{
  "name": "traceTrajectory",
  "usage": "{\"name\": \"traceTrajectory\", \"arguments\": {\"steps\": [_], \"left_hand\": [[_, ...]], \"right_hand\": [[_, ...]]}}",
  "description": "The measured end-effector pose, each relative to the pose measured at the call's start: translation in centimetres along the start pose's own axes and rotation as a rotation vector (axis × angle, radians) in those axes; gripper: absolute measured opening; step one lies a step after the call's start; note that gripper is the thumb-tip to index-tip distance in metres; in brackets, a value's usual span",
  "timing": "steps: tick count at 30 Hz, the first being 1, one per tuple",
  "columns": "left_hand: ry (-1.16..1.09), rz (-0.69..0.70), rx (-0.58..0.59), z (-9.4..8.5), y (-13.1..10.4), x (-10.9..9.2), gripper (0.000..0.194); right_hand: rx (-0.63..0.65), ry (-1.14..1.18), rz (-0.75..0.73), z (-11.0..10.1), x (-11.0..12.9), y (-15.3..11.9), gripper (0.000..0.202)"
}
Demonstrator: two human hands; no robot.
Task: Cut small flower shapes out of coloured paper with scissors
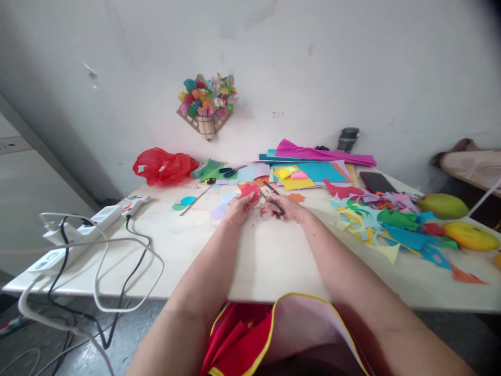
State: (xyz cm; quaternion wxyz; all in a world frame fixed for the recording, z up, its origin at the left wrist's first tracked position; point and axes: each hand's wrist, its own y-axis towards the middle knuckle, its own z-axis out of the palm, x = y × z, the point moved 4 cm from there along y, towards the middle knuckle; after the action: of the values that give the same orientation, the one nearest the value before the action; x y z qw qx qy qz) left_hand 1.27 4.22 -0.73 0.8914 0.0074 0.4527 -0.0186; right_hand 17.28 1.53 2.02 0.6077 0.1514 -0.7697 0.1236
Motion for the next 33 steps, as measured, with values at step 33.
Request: {"name": "traceTrajectory", "arguments": {"steps": [33], "left_hand": [[0.037, -0.021, 0.077, 0.4, -0.3, -0.2, 0.008]], "right_hand": [[0.011, 0.006, -0.062, -1.2, -0.9, 0.5, 0.027]]}}
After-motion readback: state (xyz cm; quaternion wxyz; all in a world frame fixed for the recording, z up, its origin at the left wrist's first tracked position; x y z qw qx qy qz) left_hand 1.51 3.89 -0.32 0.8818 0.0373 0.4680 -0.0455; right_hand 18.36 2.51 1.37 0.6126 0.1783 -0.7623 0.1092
